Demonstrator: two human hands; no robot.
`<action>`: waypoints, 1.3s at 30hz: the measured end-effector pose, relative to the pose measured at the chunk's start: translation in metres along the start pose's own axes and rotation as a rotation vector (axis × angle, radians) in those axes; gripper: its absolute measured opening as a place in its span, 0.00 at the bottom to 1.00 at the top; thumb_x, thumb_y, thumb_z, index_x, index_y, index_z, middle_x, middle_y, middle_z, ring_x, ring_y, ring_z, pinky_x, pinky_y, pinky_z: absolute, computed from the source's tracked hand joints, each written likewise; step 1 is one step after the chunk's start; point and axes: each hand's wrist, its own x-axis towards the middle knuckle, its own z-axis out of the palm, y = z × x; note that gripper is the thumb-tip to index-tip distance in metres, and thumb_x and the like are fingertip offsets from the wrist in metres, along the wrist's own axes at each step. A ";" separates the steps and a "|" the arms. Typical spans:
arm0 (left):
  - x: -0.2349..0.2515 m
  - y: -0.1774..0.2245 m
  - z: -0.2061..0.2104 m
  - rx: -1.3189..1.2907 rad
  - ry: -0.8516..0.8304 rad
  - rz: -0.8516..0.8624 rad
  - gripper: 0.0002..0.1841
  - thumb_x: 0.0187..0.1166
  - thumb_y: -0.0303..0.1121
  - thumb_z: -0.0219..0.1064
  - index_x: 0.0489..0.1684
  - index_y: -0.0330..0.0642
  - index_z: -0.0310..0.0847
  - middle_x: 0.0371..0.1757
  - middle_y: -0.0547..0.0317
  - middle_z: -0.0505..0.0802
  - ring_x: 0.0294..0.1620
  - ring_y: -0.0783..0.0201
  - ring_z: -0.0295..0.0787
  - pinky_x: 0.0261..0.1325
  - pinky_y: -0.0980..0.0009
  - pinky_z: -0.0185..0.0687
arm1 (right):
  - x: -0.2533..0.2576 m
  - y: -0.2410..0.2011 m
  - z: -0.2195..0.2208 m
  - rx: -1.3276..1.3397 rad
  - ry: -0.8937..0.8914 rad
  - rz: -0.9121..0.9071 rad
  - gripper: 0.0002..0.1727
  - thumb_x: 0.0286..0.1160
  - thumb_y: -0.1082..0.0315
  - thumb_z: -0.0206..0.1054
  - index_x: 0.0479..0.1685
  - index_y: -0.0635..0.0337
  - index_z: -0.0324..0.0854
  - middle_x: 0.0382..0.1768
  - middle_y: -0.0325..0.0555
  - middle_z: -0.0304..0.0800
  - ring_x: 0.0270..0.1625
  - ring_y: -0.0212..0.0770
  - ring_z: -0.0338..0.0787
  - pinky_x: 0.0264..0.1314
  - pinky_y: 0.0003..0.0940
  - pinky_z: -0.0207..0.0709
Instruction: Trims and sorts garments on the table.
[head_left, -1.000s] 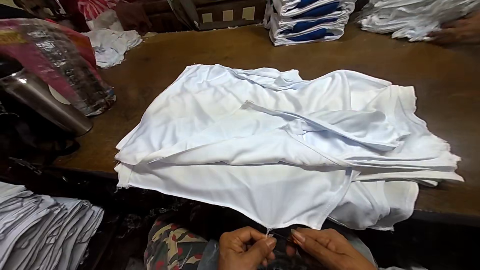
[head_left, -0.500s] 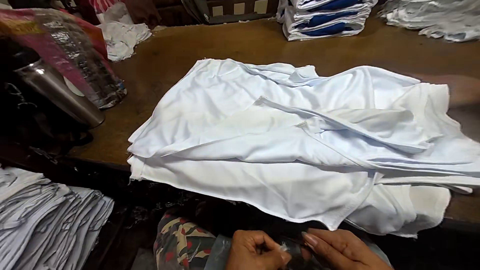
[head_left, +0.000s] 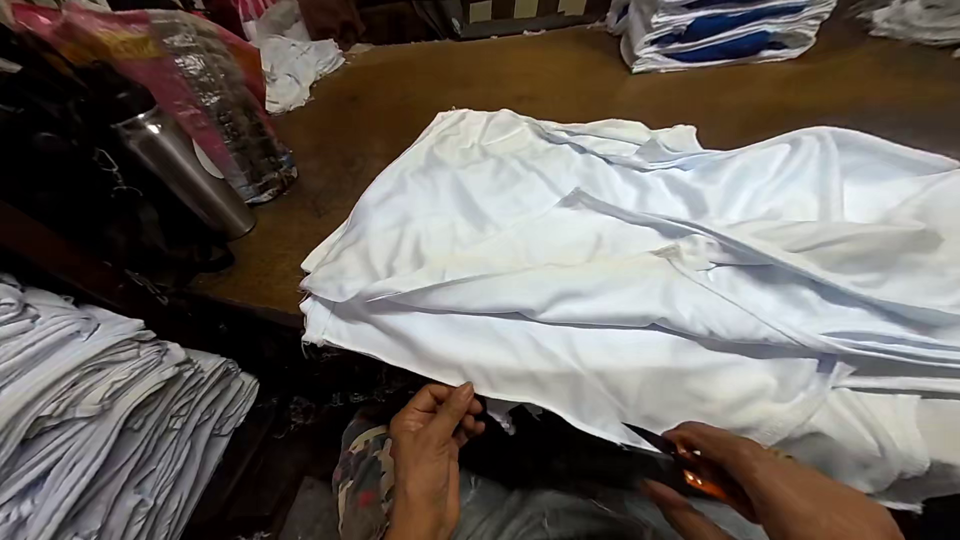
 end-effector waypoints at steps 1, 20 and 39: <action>-0.001 0.001 -0.001 -0.006 -0.009 -0.007 0.07 0.78 0.21 0.68 0.28 0.30 0.84 0.27 0.46 0.91 0.27 0.60 0.89 0.37 0.65 0.91 | 0.001 0.004 0.001 -0.115 0.006 -0.009 0.21 0.73 0.57 0.74 0.53 0.67 0.82 0.37 0.59 0.91 0.34 0.54 0.90 0.32 0.47 0.81; -0.014 -0.012 -0.004 0.240 -0.006 0.198 0.10 0.82 0.27 0.64 0.32 0.32 0.86 0.30 0.51 0.91 0.31 0.61 0.89 0.39 0.66 0.91 | 0.146 0.082 -0.088 -0.291 0.282 -0.116 0.17 0.81 0.57 0.62 0.37 0.64 0.84 0.20 0.54 0.81 0.20 0.54 0.79 0.21 0.55 0.66; -0.046 -0.061 0.092 0.146 -0.611 -0.511 0.04 0.76 0.21 0.71 0.42 0.31 0.86 0.30 0.56 0.94 0.27 0.67 0.91 0.37 0.69 0.92 | -0.029 0.064 -0.051 0.750 -0.367 0.403 0.22 0.93 0.59 0.52 0.51 0.69 0.86 0.29 0.37 0.82 0.27 0.25 0.76 0.30 0.26 0.72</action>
